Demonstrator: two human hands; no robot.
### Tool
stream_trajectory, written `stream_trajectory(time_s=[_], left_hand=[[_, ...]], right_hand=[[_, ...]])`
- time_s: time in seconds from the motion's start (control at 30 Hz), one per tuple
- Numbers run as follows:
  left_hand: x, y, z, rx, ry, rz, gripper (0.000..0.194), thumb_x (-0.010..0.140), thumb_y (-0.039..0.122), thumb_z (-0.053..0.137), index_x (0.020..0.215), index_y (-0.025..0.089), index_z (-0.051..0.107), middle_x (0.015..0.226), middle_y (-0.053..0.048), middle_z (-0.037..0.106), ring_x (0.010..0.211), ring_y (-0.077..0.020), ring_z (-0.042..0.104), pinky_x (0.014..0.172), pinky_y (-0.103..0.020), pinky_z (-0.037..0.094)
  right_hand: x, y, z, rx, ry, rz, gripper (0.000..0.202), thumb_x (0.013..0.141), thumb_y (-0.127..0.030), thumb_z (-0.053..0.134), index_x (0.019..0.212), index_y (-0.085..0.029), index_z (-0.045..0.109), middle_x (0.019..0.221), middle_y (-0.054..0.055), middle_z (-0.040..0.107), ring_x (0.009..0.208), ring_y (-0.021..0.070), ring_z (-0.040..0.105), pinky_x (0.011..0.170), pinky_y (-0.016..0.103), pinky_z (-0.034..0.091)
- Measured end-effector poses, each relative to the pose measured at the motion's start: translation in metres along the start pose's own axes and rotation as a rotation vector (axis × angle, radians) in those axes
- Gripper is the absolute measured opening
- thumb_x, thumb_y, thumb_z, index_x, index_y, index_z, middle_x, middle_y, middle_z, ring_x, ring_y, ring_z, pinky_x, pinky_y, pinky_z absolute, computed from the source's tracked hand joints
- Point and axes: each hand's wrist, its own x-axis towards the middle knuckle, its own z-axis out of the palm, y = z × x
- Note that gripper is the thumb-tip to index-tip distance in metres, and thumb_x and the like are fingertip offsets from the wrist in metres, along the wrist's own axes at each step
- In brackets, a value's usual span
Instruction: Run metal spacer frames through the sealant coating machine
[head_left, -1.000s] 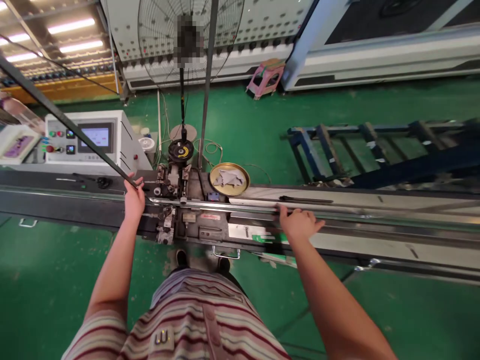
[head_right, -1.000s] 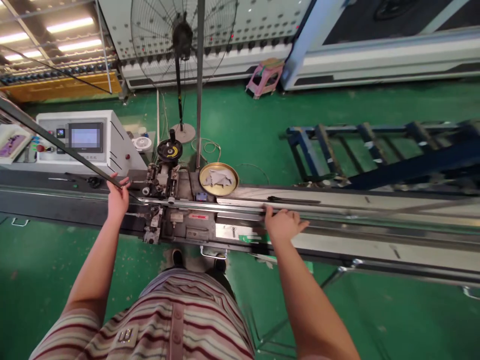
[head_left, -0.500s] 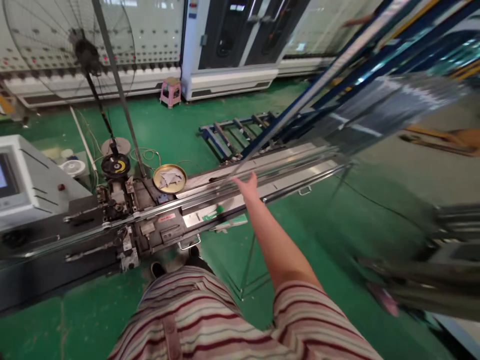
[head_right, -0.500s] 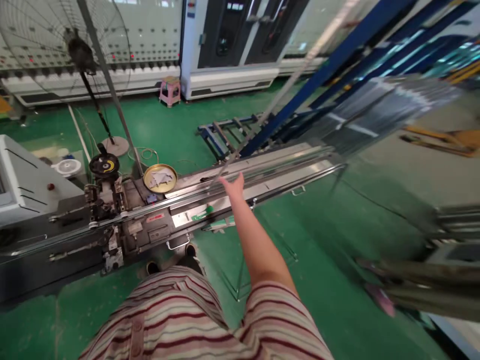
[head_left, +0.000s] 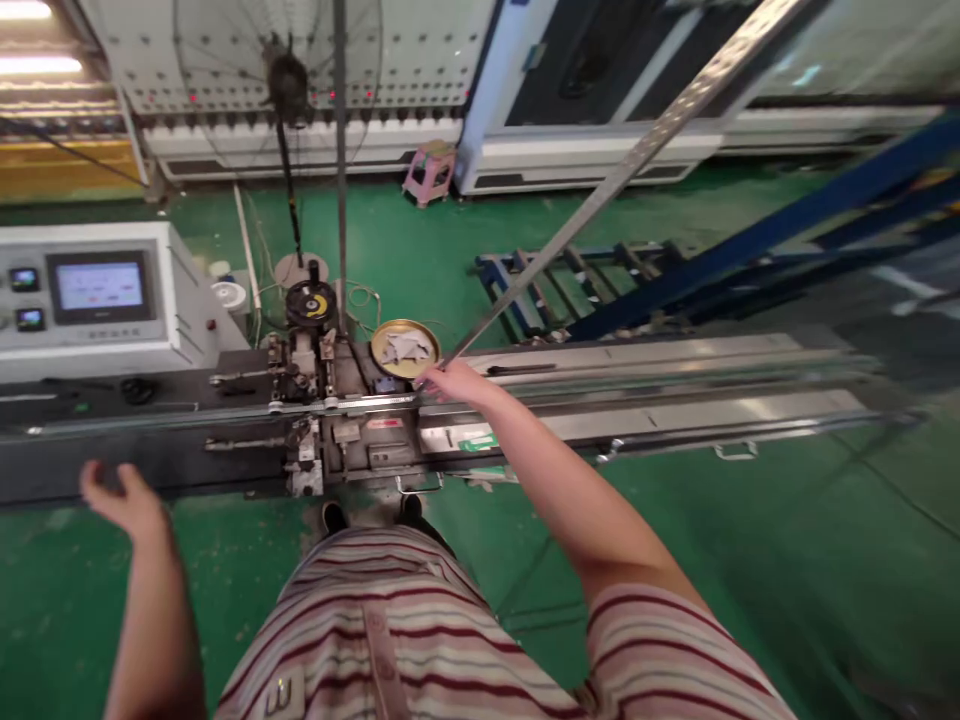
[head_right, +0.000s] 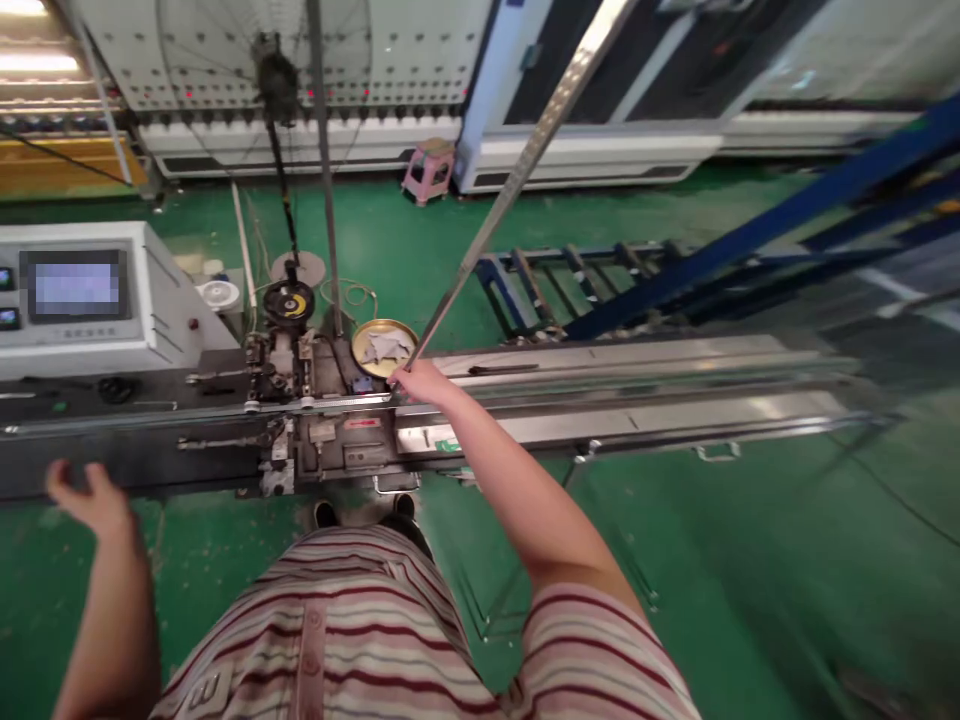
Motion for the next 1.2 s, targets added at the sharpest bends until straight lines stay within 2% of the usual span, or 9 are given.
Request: stream_trajectory(time_s=[0.13,0.27,0.5,0.67,0.77,0.83,0.93,1.07,1.2], left_hand=[[-0.039,-0.084,-0.01,-0.101,0.19,-0.07,0.041,0.081,0.024,0.056,0.121,0.016,0.05,0.126,-0.01,0.055,0.125,-0.0238,0.051,0.112,-0.042,0.037],[-0.059,-0.128,-0.035,-0.11,0.219,-0.142,0.044,0.078,0.024,0.059,0.121,0.019,0.049,0.124,-0.01,0.056,0.121,-0.0238,0.054,0.109,-0.044,0.04],[-0.046,-0.146,-0.08,-0.13,0.178,-0.178,0.045,0.081,0.026,0.061,0.124,0.021,0.051,0.13,-0.011,0.056,0.124,-0.0239,0.052,0.109,-0.045,0.038],[-0.03,-0.157,-0.091,-0.124,0.114,-0.155,0.047,0.08,0.03,0.064,0.126,0.023,0.052,0.131,-0.011,0.056,0.124,-0.0247,0.052,0.105,-0.044,0.043],[-0.015,-0.149,-0.089,-0.164,0.087,-0.121,0.048,0.081,0.031,0.064,0.127,0.022,0.051,0.132,-0.012,0.055,0.125,-0.0241,0.052,0.105,-0.042,0.043],[-0.002,-0.135,-0.08,-0.222,0.06,-0.094,0.05,0.083,0.032,0.063,0.129,0.021,0.049,0.134,-0.014,0.054,0.126,-0.0234,0.052,0.107,-0.04,0.043],[0.014,-0.1,-0.059,-0.361,-0.006,-0.122,0.054,0.085,0.032,0.064,0.134,0.02,0.045,0.141,-0.017,0.05,0.129,-0.0221,0.052,0.111,-0.04,0.04],[0.012,-0.032,-0.024,-0.662,-0.222,-0.325,0.064,0.086,0.036,0.066,0.142,0.029,0.037,0.146,-0.014,0.048,0.127,-0.0206,0.055,0.11,-0.042,0.041],[-0.042,0.051,0.019,-0.891,-0.464,-0.246,0.091,0.086,0.037,0.069,0.148,0.047,0.004,0.145,-0.011,0.05,0.116,-0.021,0.064,0.092,-0.038,0.054]], right_hand=[[0.01,-0.028,0.063,-0.065,-0.07,-0.062,0.024,0.086,-0.029,0.057,0.093,-0.014,0.074,0.09,0.009,0.073,0.077,0.0202,0.069,0.065,0.028,0.055],[0.018,-0.057,0.126,-0.165,-0.136,-0.151,0.028,0.088,-0.027,0.052,0.096,-0.016,0.076,0.082,0.007,0.073,0.075,0.0192,0.069,0.073,0.029,0.055],[0.017,-0.117,0.232,-0.201,-0.188,-0.247,0.025,0.086,-0.025,0.054,0.091,-0.016,0.077,0.076,0.006,0.072,0.079,0.0206,0.07,0.08,0.03,0.053],[0.015,-0.158,0.301,-0.171,-0.239,-0.274,0.028,0.087,-0.025,0.052,0.093,-0.016,0.077,0.074,0.006,0.071,0.084,0.0216,0.07,0.085,0.032,0.054],[0.01,-0.175,0.324,-0.148,-0.251,-0.301,0.031,0.088,-0.025,0.048,0.095,-0.016,0.076,0.074,0.005,0.071,0.081,0.0194,0.07,0.084,0.032,0.054],[0.001,-0.182,0.324,-0.088,-0.262,-0.289,0.03,0.088,-0.024,0.047,0.095,-0.015,0.075,0.075,0.005,0.071,0.076,0.0179,0.07,0.08,0.03,0.056],[-0.018,-0.186,0.298,0.091,-0.305,-0.234,0.026,0.086,-0.022,0.049,0.09,-0.014,0.074,0.074,0.006,0.07,0.07,0.0166,0.069,0.069,0.026,0.056],[-0.046,-0.175,0.228,0.268,-0.339,-0.214,0.025,0.086,-0.019,0.049,0.083,-0.013,0.073,0.073,0.006,0.071,0.067,0.0151,0.069,0.061,0.022,0.055],[-0.057,-0.137,0.144,0.343,-0.331,-0.197,0.028,0.091,-0.021,0.046,0.082,-0.013,0.072,0.075,0.007,0.072,0.068,0.0146,0.069,0.064,0.022,0.057]])
